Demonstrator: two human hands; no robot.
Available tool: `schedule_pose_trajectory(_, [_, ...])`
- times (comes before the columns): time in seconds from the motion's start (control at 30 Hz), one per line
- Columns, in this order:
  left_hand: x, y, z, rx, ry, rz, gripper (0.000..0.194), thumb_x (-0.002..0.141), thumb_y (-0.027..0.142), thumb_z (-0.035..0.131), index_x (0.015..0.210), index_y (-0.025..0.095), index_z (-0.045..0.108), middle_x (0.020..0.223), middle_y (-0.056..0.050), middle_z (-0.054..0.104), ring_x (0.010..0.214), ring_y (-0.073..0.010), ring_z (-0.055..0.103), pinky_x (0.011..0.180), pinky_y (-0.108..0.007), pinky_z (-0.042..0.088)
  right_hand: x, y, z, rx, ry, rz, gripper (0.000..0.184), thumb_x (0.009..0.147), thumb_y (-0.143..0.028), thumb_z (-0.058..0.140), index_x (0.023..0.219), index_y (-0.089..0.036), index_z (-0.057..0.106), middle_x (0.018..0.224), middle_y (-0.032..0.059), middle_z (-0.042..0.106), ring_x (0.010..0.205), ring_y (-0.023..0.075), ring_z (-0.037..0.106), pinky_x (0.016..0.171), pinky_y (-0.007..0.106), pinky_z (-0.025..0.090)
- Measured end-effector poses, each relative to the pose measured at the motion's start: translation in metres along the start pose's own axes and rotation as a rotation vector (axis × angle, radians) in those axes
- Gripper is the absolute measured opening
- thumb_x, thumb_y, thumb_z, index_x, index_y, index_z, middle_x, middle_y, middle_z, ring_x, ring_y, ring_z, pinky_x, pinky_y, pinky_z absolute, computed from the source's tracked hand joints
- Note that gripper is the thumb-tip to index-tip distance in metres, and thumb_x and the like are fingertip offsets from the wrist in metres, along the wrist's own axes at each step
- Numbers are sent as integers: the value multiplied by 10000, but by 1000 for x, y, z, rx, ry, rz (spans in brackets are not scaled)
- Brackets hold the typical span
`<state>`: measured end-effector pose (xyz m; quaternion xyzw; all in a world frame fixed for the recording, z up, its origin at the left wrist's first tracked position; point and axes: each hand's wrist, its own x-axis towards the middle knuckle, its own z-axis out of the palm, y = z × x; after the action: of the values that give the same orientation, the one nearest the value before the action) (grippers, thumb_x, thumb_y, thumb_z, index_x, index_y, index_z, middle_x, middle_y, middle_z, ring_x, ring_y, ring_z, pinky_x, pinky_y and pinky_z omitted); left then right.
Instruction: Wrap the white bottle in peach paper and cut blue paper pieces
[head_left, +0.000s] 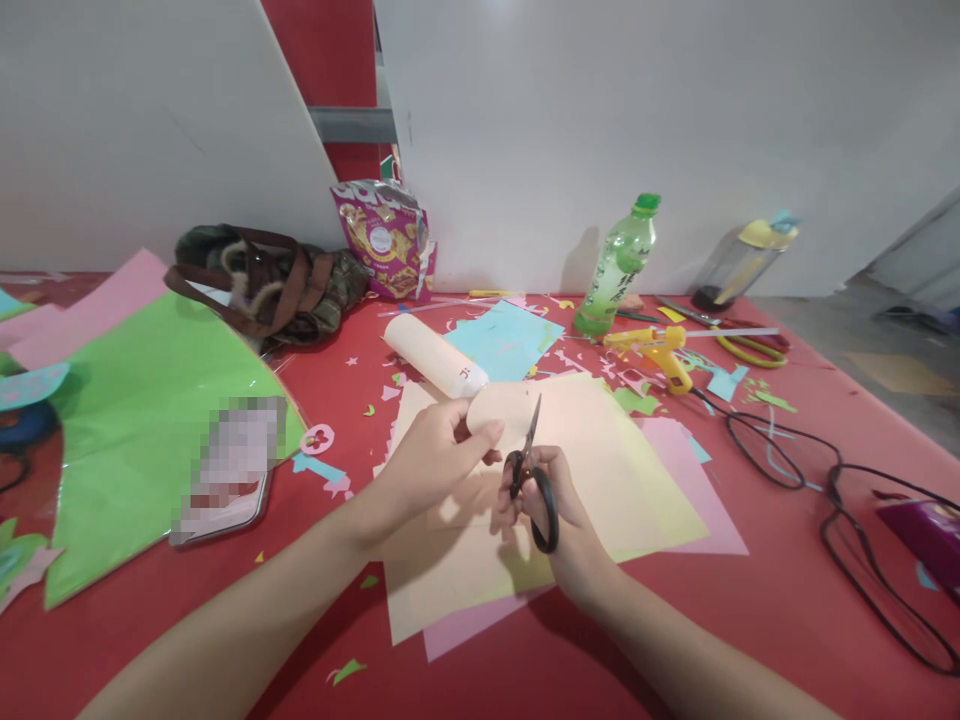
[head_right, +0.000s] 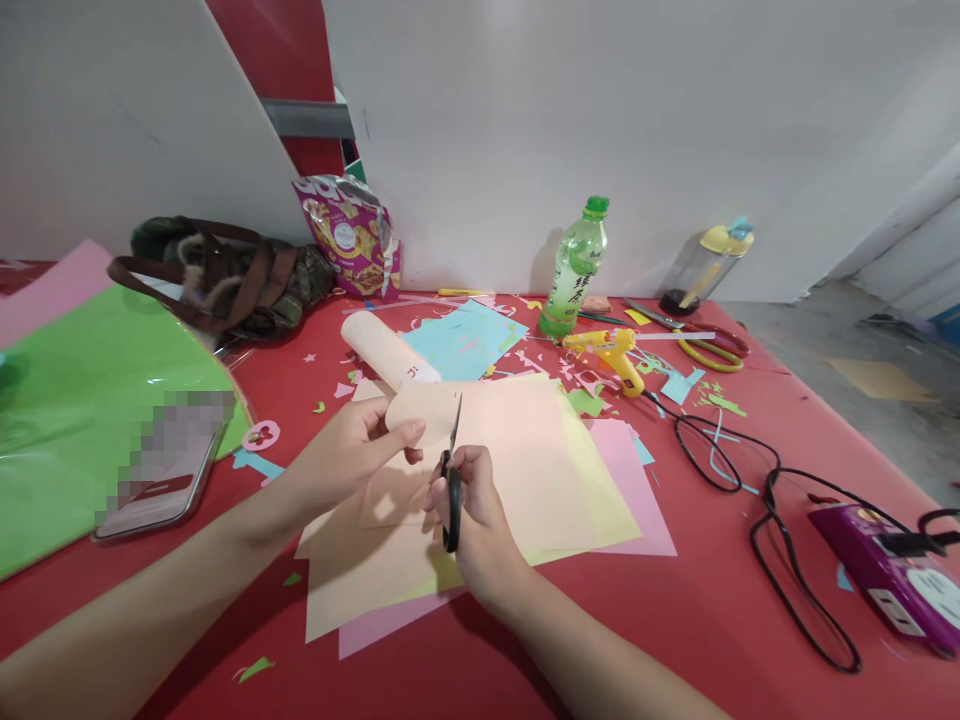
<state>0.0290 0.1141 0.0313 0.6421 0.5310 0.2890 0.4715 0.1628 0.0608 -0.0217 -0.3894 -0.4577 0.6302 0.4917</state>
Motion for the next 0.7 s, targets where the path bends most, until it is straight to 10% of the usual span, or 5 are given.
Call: schedule_pose_trajectory(0.7, [1, 2, -3, -9, 40, 75, 175, 748, 285, 455, 651, 151, 512, 595, -2, 570, 594, -131, 560, 559, -237, 414, 3, 5, -1, -33, 65, 5, 294, 745, -445, 502, 761, -234, 298, 635, -65, 465, 461, 55, 420, 388, 173, 316])
